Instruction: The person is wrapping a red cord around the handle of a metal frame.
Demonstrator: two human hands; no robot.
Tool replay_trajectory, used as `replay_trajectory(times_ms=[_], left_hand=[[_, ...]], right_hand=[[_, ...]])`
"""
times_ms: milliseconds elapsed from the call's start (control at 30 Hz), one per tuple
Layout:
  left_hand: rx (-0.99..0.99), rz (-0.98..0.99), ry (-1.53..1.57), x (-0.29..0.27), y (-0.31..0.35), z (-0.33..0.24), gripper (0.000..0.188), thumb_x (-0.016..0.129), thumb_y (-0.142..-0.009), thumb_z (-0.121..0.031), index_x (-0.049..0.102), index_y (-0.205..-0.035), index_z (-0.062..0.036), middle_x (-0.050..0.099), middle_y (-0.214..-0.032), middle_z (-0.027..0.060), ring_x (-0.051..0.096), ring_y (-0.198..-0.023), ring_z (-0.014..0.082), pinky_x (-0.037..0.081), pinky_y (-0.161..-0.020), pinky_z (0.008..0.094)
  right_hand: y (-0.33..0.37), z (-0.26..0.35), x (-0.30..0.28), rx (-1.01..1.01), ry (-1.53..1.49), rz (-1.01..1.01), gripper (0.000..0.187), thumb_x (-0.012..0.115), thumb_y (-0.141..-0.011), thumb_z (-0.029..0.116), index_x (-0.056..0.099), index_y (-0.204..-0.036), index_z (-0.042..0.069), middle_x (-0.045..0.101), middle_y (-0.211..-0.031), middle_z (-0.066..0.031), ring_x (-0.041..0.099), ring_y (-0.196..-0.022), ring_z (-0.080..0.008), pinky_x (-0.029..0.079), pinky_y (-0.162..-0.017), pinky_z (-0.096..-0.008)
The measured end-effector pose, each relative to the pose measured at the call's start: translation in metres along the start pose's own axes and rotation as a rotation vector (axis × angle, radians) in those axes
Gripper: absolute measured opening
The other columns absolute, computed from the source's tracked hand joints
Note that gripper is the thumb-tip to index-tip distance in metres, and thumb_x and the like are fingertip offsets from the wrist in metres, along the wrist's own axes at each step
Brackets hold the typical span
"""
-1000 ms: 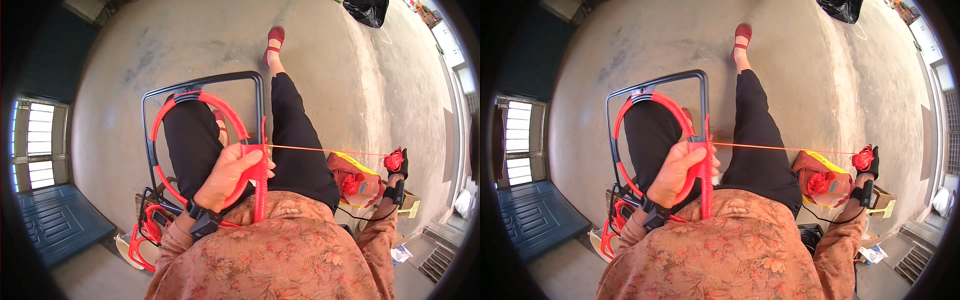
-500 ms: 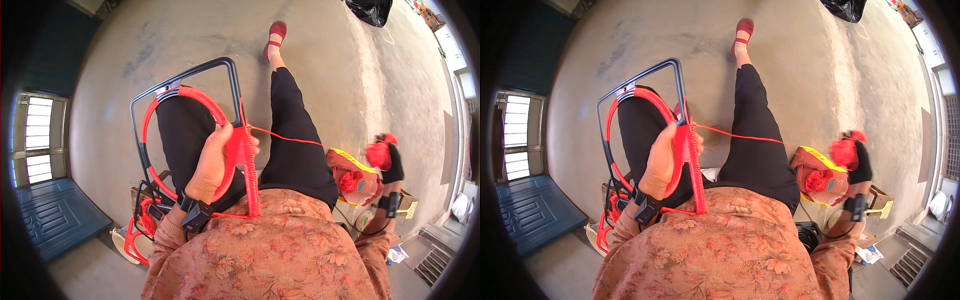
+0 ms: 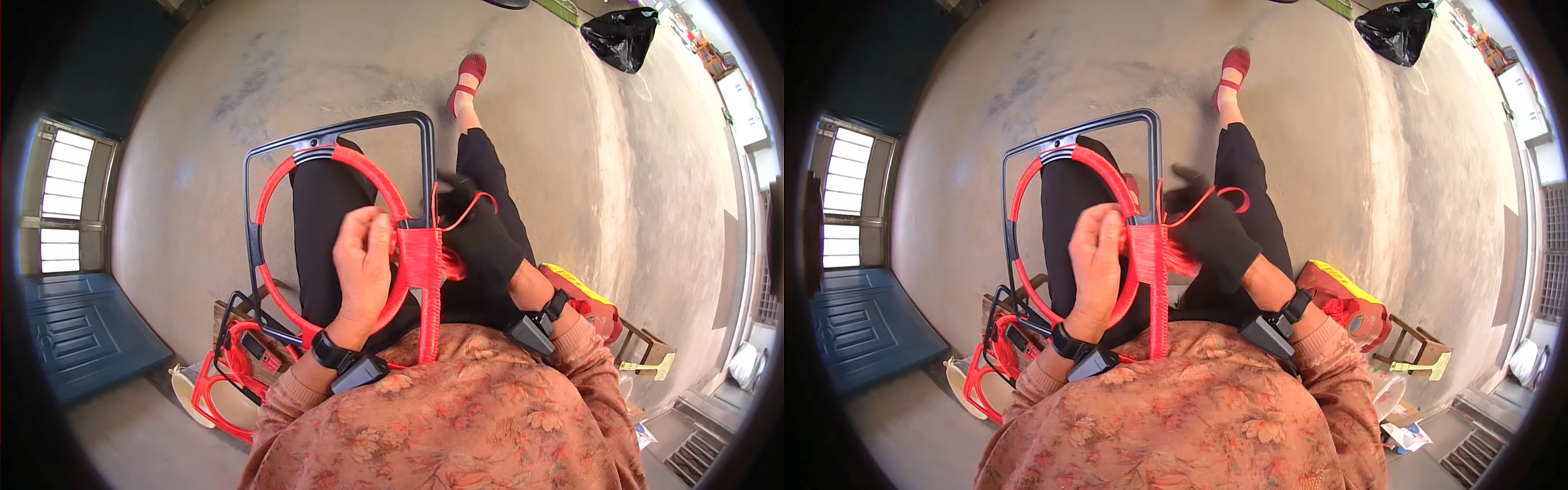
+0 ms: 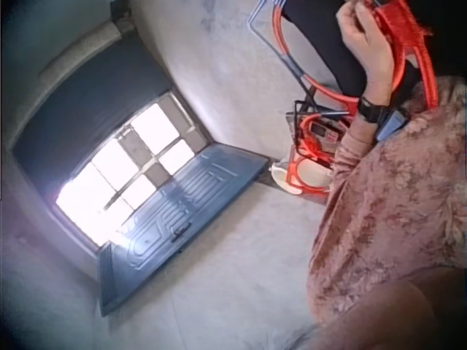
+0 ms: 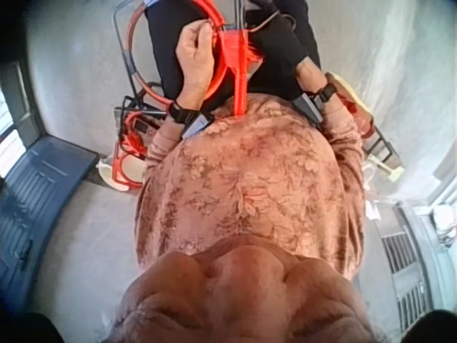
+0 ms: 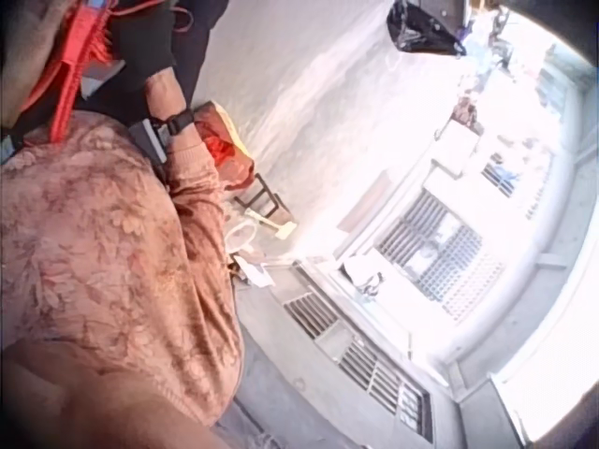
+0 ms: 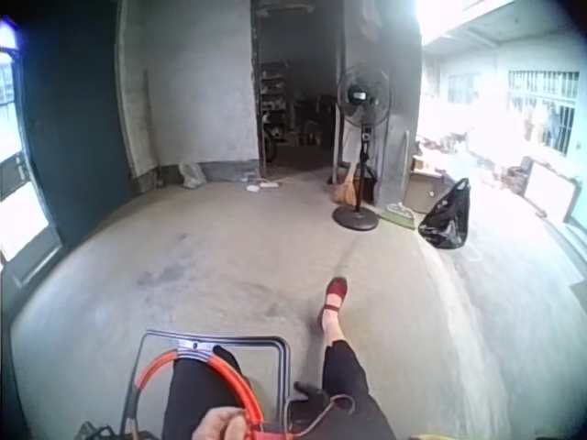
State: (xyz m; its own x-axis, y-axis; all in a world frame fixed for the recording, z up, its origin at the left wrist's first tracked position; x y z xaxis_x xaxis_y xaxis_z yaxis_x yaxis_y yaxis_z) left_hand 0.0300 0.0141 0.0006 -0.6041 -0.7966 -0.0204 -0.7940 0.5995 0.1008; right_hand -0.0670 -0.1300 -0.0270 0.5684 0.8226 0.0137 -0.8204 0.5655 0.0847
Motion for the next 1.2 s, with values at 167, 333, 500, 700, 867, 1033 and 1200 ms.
replay_trajectory(times_ms=[167,333,500,700,867,1033,1200], left_hand=[[0.661,-0.274,-0.263,-0.007,0.006,-0.022,0.025,0.06,-0.092,-0.013,0.054,-0.112,0.0015,0.059,-0.092,0.0096,0.057,-0.076,0.0181,0.048,-0.067,0.0288],[0.972,-0.021,-0.283,-0.006,0.015,-0.035,0.038,0.069,-0.083,-0.01,0.053,-0.114,0.0055,0.06,-0.1,0.0156,0.059,-0.081,0.0259,0.049,-0.074,0.0348],[0.235,0.001,0.061,-0.003,0.002,-0.012,0.03,0.054,-0.094,-0.004,0.049,-0.122,0.0019,0.06,-0.102,0.0071,0.057,-0.086,0.0085,0.047,-0.078,0.0221],[-0.206,0.186,0.42,0.001,-0.004,0.001,0.015,0.058,-0.096,-0.014,0.058,-0.102,-0.0012,0.063,-0.088,0.0005,0.059,-0.075,0.0037,0.048,-0.069,0.0197],[-0.34,0.301,0.54,0.007,-0.002,0.003,0.014,0.056,-0.097,-0.014,0.058,-0.105,-0.0023,0.065,-0.091,0.0013,0.062,-0.081,0.0061,0.051,-0.073,0.0217],[-0.339,0.39,0.46,0.012,-0.002,0.003,0.017,0.055,-0.097,-0.014,0.059,-0.109,-0.0022,0.067,-0.097,0.0036,0.064,-0.085,0.0078,0.053,-0.077,0.0231],[-0.355,0.388,0.551,0.008,-0.003,0.006,0.02,0.057,-0.096,-0.014,0.058,-0.111,-0.0011,0.067,-0.101,0.0064,0.065,-0.089,0.0113,0.053,-0.08,0.0253]], right_hand=[[0.01,0.038,-0.004,-0.508,0.17,-0.406,0.071,0.076,-0.071,0.008,0.043,-0.134,0.003,0.057,-0.117,-0.015,0.055,-0.113,-0.0251,0.048,-0.092,-0.0367],[0.025,0.089,0.018,-0.674,0.672,0.033,0.043,0.071,-0.077,0.013,0.057,-0.116,0.004,0.056,-0.122,-0.0155,0.055,-0.113,-0.0257,0.046,-0.092,-0.0367],[0.035,0.063,-0.036,-0.009,-0.206,-0.207,0.04,0.07,-0.081,0.019,0.059,-0.116,0.004,0.065,-0.11,-0.0126,0.063,-0.097,-0.0204,0.049,-0.086,-0.0312],[0.043,0.047,-0.092,0.281,0.582,0.09,0.033,0.066,-0.084,0.013,0.057,-0.112,-0.001,0.065,-0.099,-0.0063,0.06,-0.097,-0.0129,0.047,-0.085,-0.0281],[0.076,-0.017,-0.148,0.329,0.178,0.058,0.041,0.066,-0.086,0.017,0.057,-0.12,-0.003,0.066,-0.108,-0.0076,0.062,-0.096,-0.0147,0.048,-0.087,-0.0286],[0.117,-0.074,-0.208,0.458,-0.139,-0.347,0.029,0.059,-0.089,0.018,0.059,-0.111,-0.001,0.064,-0.094,-0.0055,0.061,-0.085,-0.0136,0.048,-0.077,-0.0278],[0.174,-0.124,-0.291,0.37,-0.479,-0.81,0.024,0.062,-0.09,0.031,0.062,-0.096,0.007,0.065,-0.089,-0.0049,0.063,-0.08,-0.0176,0.051,-0.074,-0.0324]])
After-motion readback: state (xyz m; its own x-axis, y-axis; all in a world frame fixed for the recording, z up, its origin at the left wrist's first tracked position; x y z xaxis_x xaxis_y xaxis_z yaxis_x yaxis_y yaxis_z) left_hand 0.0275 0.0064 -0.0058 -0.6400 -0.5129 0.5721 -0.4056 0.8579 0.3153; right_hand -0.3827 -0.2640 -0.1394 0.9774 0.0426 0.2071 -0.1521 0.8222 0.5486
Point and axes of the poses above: each hand's wrist, its own y-axis away from the middle knuckle, its own x-axis out of the palm, z = x × y, the point moved 2 cm from there along -y, towards the middle knuckle
